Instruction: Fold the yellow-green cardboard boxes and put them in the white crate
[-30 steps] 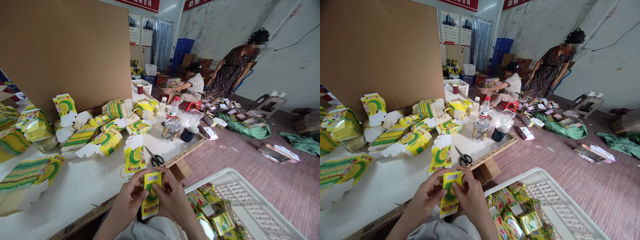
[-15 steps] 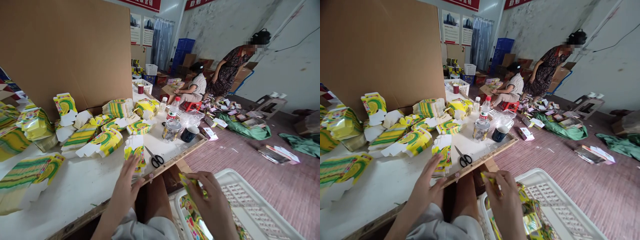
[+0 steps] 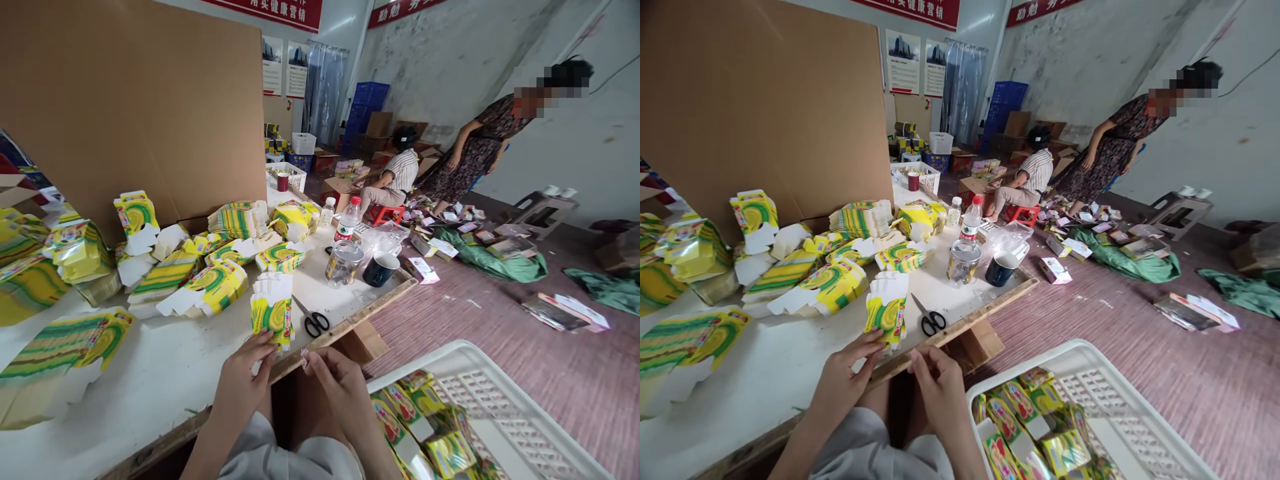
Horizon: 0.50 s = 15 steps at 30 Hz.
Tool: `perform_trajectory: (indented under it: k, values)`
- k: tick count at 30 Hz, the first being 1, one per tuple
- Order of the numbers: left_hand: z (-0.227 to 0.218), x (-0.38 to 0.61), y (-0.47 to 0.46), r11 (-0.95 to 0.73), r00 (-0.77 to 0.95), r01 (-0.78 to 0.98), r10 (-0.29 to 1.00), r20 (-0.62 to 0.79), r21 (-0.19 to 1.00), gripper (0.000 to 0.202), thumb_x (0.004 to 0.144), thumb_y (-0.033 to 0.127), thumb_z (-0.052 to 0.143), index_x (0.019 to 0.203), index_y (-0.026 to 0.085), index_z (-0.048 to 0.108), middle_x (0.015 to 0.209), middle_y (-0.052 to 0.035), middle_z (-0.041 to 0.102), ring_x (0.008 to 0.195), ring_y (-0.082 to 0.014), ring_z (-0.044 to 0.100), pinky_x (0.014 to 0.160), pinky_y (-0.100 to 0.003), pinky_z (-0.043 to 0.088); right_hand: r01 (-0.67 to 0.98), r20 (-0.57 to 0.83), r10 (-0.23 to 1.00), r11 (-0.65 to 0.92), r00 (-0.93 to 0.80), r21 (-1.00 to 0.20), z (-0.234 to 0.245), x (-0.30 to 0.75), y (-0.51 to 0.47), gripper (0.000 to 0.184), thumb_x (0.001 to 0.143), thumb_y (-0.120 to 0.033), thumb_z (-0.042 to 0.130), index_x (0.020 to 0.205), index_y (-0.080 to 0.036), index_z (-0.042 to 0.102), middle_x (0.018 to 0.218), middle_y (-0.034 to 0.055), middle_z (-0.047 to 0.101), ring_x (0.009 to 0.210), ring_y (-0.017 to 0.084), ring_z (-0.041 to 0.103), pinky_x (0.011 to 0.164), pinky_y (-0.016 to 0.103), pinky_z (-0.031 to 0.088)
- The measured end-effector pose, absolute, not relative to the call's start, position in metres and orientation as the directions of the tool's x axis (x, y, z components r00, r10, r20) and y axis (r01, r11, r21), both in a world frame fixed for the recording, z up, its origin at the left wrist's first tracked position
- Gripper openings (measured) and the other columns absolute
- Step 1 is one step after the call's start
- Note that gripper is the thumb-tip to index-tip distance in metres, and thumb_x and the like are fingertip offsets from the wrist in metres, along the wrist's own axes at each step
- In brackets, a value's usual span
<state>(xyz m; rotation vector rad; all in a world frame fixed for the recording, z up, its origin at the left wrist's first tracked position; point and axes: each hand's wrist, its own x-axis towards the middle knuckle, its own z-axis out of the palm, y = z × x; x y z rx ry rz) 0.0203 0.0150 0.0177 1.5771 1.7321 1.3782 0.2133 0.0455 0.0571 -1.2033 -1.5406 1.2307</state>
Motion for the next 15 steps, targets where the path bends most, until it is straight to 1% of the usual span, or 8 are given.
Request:
perform_trajectory:
  k: [2,5,7,9,10,12,14,15]
  values:
    - [0.023,0.023,0.013,-0.139,-0.284,0.494,0.907,0.31,0.858,0.019,0.086,0.023,0.068,0.095,0.03,0.083,0.108,-0.0051,0.083,0.108,-0.0299,0.075,0.102,-0.047,0.057,0.129,0.019,0.98,0.045,-0.199,-0.991,0.053,0.208,0.045,0.051,0.087,-0.064,0.063,0.073,-0.016,0.073,0.067,0.0046,0.069,0.065,0.019,0.062,0.064,0.028,0.05]
    - [0.034,0.032,0.007,-0.251,-0.268,0.487,0.869,0.417,0.836,0.026,0.091,0.019,0.062,0.105,0.03,0.081,0.11,-0.0048,0.082,0.108,-0.027,0.075,0.1,-0.043,0.058,0.021,-0.054,0.983,-0.051,-0.177,-0.998,0.049,0.204,0.046,0.054,0.084,-0.068,0.063,0.079,-0.016,0.075,0.063,0.0028,0.066,0.055,0.016,0.054,0.054,0.027,0.045]
    - [0.041,0.041,0.002,-0.396,-0.152,0.462,0.846,0.511,0.794,0.033,0.093,0.013,0.059,0.112,0.031,0.078,0.113,-0.0037,0.081,0.112,-0.0247,0.073,0.103,-0.04,0.055,-0.071,-0.104,0.977,-0.119,-0.186,-0.99,0.049,0.203,0.048,0.05,0.082,-0.066,0.068,0.086,-0.017,0.076,0.063,0.0017,0.066,0.051,0.015,0.052,0.051,0.026,0.044]
    - [0.043,0.049,-0.003,-0.495,-0.011,0.404,0.838,0.545,0.769,0.038,0.093,0.009,0.058,0.115,0.033,0.077,0.116,-0.0028,0.081,0.117,-0.0235,0.071,0.108,-0.039,0.052,-0.183,-0.112,0.974,-0.148,-0.197,-0.972,0.05,0.204,0.05,0.041,0.079,-0.059,0.075,0.092,-0.019,0.076,0.072,0.0033,0.071,0.06,0.018,0.061,0.058,0.028,0.05]
    - [0.043,0.053,-0.005,-0.498,0.016,0.372,0.847,0.531,0.783,0.037,0.093,0.009,0.059,0.115,0.033,0.077,0.12,-0.0032,0.079,0.121,-0.024,0.068,0.11,-0.04,0.05,-0.236,-0.1,0.975,-0.146,-0.199,-0.961,0.052,0.206,0.05,0.038,0.079,-0.055,0.077,0.093,-0.02,0.075,0.08,0.0048,0.074,0.069,0.02,0.066,0.066,0.031,0.054]
    - [0.043,0.057,-0.006,-0.43,-0.076,0.283,0.881,0.467,0.857,0.032,0.093,0.014,0.061,0.116,0.031,0.077,0.135,-0.0061,0.071,0.132,-0.027,0.059,0.115,-0.042,0.045,-0.295,-0.073,0.976,-0.133,-0.205,-0.946,0.055,0.209,0.05,0.033,0.08,-0.051,0.078,0.096,-0.022,0.075,0.095,0.0074,0.077,0.087,0.025,0.07,0.081,0.036,0.056]
    - [0.044,0.058,-0.005,-0.326,-0.254,0.077,0.907,0.335,0.942,0.033,0.092,0.024,0.065,0.125,0.026,0.072,0.148,-0.0096,0.06,0.141,-0.0304,0.049,0.116,-0.043,0.043,-0.295,-0.056,0.97,-0.127,-0.235,-0.947,0.057,0.211,0.048,0.033,0.081,-0.05,0.078,0.097,-0.021,0.074,0.099,0.009,0.077,0.094,0.026,0.071,0.087,0.039,0.055]
    - [0.046,0.058,-0.003,-0.271,-0.302,-0.071,0.923,0.239,0.96,0.039,0.091,0.029,0.068,0.129,0.024,0.069,0.148,-0.0116,0.06,0.141,-0.0321,0.049,0.115,-0.044,0.044,-0.289,-0.055,0.965,-0.13,-0.255,-0.949,0.058,0.21,0.046,0.035,0.081,-0.05,0.079,0.099,-0.021,0.072,0.097,0.009,0.078,0.092,0.026,0.071,0.086,0.039,0.056]
